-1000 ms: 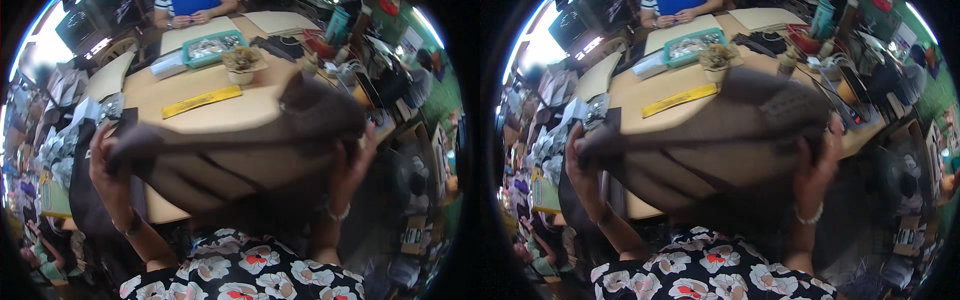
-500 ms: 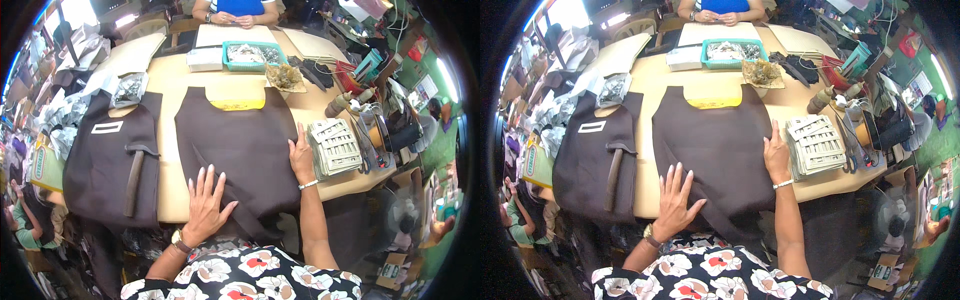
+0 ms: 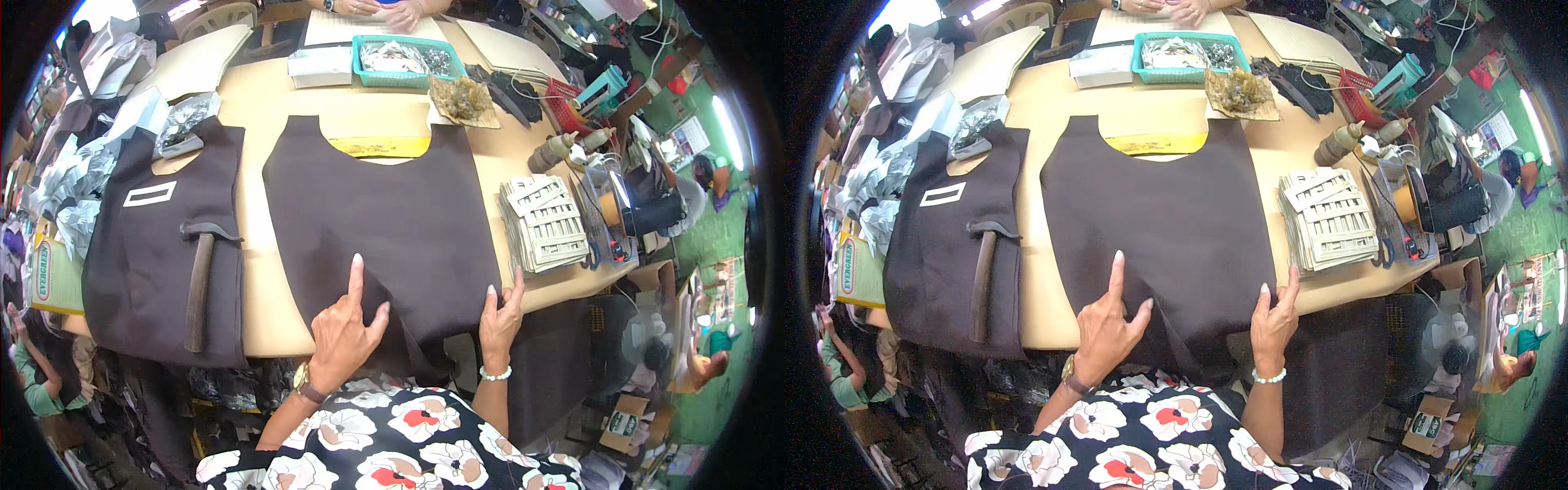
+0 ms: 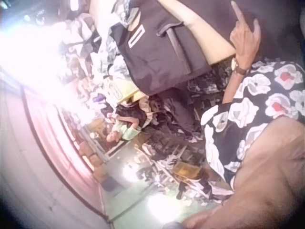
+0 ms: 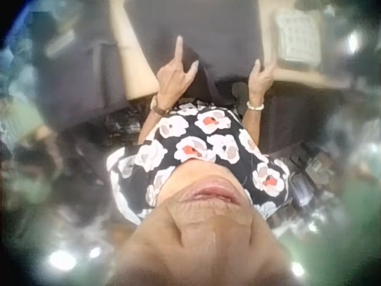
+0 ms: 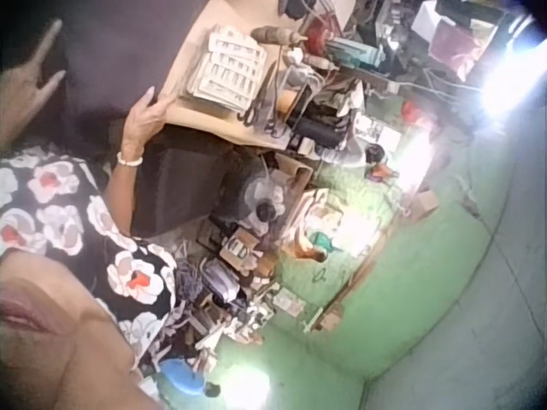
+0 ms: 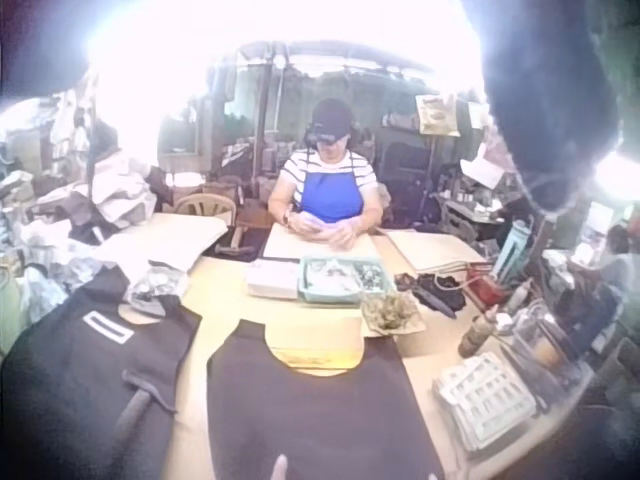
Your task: The person repeatedly places a rectangular label onto dark fabric pieces, aligns it with a ruler, and secures it using a hammer. The process is repeated for several fabric pieces on a cluttered workbench.
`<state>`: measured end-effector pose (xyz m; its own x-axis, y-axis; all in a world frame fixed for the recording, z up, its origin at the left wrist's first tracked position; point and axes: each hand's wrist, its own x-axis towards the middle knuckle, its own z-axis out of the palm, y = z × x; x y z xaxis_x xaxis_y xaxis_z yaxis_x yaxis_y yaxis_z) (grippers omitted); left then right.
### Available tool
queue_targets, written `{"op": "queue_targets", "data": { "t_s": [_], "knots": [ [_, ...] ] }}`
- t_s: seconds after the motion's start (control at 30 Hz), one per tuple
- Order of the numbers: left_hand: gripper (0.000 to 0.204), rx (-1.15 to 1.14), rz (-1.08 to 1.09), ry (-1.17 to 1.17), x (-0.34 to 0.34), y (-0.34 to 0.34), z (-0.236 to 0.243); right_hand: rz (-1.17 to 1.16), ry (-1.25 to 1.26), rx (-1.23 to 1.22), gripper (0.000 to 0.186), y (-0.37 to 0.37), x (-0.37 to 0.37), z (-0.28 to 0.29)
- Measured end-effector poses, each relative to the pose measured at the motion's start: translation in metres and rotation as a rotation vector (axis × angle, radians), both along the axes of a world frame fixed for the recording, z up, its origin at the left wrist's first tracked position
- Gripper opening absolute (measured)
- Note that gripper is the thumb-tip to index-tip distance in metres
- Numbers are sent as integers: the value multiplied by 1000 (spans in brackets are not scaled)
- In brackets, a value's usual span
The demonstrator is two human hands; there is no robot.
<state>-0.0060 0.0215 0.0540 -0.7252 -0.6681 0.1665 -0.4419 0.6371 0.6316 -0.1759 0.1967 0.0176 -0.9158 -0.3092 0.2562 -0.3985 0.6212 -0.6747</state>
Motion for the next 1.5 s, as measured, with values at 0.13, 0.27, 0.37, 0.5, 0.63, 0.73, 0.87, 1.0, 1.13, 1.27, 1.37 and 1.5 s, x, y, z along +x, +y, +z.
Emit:
{"op": "queue_targets", "data": {
  "t_s": [0.13,0.27,0.37,0.5,0.63,0.73,0.87,1.0,1.13,1.27,1.37,1.5],
  "knots": [
    [61,40,-95,-99,-2,-8,-10,31,-55,-213,53,-10,-3,0],
    [55,36,-126,-97,-11,-20,-3,42,-41,-198,51,-13,-7,-3],
    [43,-28,-121,-106,-28,-32,7,38,-29,-207,50,-13,-7,-8],
    [46,-199,-30,-170,-29,-46,6,48,22,-248,46,-16,-9,-10],
    [29,58,92,117,5,-64,27,8,11,-345,40,-1,-30,-2],
    [11,554,111,316,62,-91,23,66,12,-421,27,1,-45,11],
    [20,903,140,514,120,-104,18,108,57,-276,15,20,-60,-1],
    [50,679,124,231,147,-79,16,107,88,-152,14,34,-51,-5],
    [43,385,130,-148,175,-46,22,113,127,-140,15,43,-34,-14],
    [25,-155,169,-411,162,-5,28,124,182,-100,16,50,-25,-17],
    [37,-344,97,-167,108,2,33,116,198,-96,16,50,-22,-16],
    [70,-325,-200,-76,37,1,4,114,208,-94,16,48,-15,-13]
  ]
}}
